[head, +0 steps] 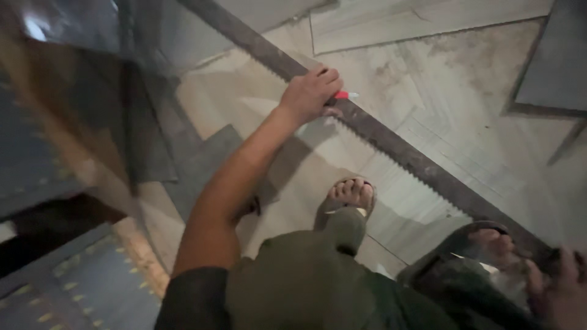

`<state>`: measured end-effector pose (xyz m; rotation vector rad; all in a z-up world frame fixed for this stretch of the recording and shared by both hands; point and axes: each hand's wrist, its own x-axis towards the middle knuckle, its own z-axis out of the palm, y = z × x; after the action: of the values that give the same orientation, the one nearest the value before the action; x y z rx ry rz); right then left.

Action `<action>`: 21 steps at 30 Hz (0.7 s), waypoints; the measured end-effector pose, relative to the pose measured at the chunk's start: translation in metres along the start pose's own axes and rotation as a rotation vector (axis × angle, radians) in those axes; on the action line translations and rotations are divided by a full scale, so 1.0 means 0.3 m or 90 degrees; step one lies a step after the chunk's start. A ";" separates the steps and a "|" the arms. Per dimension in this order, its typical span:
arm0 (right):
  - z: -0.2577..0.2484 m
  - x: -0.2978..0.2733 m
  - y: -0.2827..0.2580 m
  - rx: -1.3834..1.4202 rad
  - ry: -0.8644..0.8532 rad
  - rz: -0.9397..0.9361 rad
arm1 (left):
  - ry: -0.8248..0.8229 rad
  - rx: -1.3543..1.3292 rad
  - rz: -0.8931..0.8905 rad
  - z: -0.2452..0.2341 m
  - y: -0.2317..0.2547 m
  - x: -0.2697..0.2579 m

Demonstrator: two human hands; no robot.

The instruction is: The person measures a piece of flooring with a tape measure, marks a line with a pencil using a large saw blade as a straightedge, and then scores the surface multiple times with a utility knife.

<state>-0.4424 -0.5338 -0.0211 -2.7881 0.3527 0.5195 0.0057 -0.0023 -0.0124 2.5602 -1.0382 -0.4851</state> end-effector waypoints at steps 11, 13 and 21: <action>-0.025 0.028 -0.193 -0.012 0.113 0.097 | -0.059 0.134 0.003 -0.038 0.048 -0.077; -0.022 0.007 -0.189 -0.024 0.120 0.068 | -0.066 0.176 0.009 -0.039 0.063 -0.080; -0.010 0.000 -0.160 -0.034 0.150 0.050 | -0.012 0.250 0.083 -0.007 0.034 -0.114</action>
<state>-0.4277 -0.4900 -0.0074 -2.9026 0.5061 0.2197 -0.0226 0.0157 0.0003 2.7971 -1.4167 -0.2949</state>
